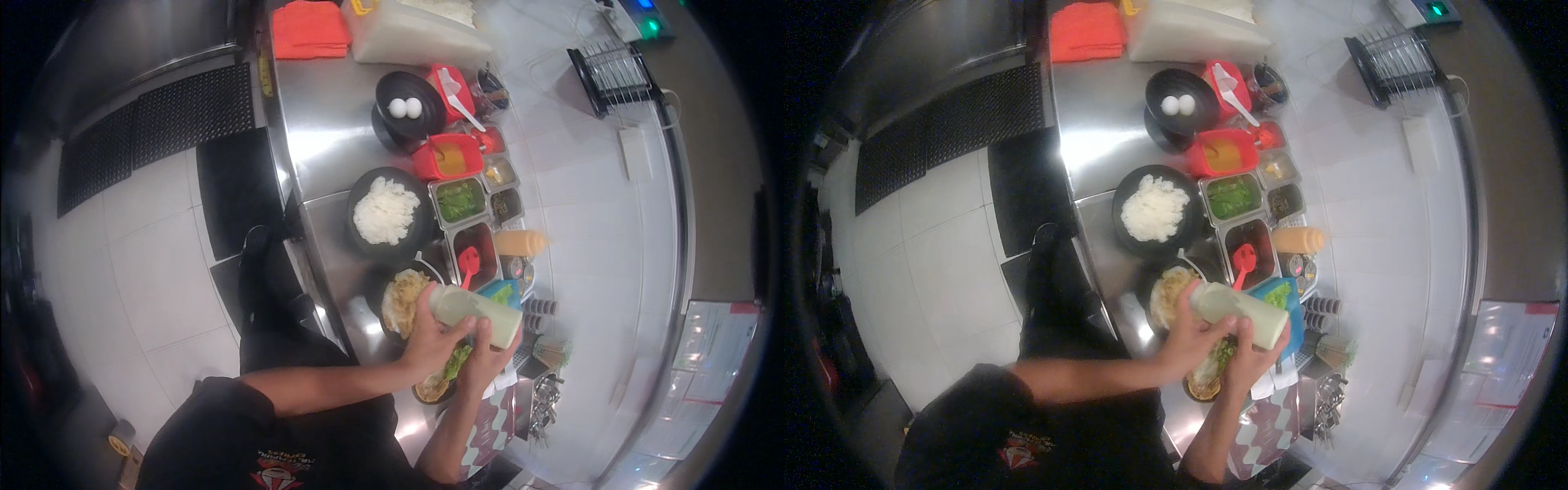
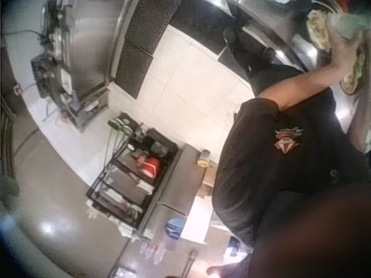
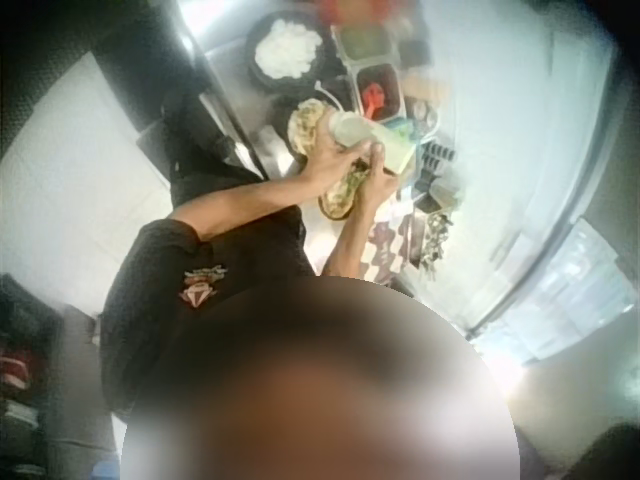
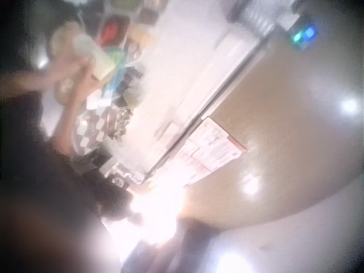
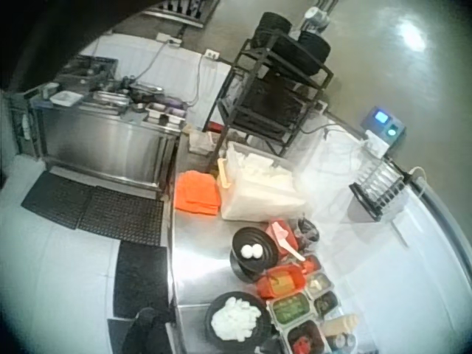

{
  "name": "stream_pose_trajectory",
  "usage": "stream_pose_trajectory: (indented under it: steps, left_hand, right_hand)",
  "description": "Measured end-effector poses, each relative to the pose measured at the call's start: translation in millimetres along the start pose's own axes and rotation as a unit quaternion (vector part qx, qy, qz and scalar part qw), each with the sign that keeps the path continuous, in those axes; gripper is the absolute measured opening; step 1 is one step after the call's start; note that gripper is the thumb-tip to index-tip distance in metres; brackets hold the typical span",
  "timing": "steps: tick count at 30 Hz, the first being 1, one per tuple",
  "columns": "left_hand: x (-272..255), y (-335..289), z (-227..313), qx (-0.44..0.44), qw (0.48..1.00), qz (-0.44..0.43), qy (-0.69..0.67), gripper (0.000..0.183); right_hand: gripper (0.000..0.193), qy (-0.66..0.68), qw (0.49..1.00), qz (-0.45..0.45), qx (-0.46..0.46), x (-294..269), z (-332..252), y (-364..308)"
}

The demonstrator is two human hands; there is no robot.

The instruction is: The person assembles rice bowls in a commercial kitchen. They scoop cooked meat from a pot onto a tray, then move to a prep counter to add rice, lettuce, and sauce to multiple bowls using tongs and a squeeze bottle.

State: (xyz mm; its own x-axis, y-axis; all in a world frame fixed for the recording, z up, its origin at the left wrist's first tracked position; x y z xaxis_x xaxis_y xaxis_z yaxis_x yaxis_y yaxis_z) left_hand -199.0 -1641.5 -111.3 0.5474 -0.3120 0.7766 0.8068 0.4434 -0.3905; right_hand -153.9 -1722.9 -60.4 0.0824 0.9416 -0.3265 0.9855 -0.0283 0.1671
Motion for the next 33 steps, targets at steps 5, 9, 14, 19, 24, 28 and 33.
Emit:
stream_pose_trajectory:
  steps: [5,9,14,19,24,28,33]
  left_hand:
    - [-4,7,-1,0.018,0.999,0.02,0.035,0.091]
    - [-5,7,1,0.016,0.999,0.034,0.036,0.093]
    - [-4,4,9,-0.003,0.999,0.035,0.015,0.092]
    - [-5,2,6,-0.006,0.999,0.041,-0.008,0.09]
    - [-6,9,-5,0.016,0.998,0.046,0.037,0.092]
    - [5,24,-10,-0.018,0.999,-0.009,0.05,0.09]
    - [13,19,-3,-0.009,0.994,-0.005,0.109,0.089]
  right_hand:
    - [0.07,-0.049,0.999,-0.013,-0.02,7,-6,4]
    - [0.069,-0.043,0.999,-0.015,-0.021,13,-9,4]
    - [0.067,-0.045,0.998,-0.023,-0.035,16,-11,4]
    - [0.066,-0.055,0.997,-0.032,-0.045,15,-12,3]
    - [0.069,-0.066,0.996,-0.032,-0.057,13,-6,8]
    - [0.069,-0.062,0.994,0.007,-0.086,7,-3,23]
    - [0.066,-0.044,0.995,0.036,-0.079,0,-8,20]
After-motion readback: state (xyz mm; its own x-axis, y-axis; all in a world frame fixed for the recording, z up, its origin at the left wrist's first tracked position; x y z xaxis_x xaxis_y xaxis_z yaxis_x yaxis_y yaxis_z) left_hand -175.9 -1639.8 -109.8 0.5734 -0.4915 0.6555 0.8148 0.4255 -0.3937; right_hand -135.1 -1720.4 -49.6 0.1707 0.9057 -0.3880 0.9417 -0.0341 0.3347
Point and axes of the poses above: each hand's wrist, its own y-axis towards the middle knuckle, its own x-axis out of the palm, z = x × y, the point moved 2 cm from there along y, towards the middle knuckle, and after that the axes turned 4 degrees about z, right-handed, at the moved point
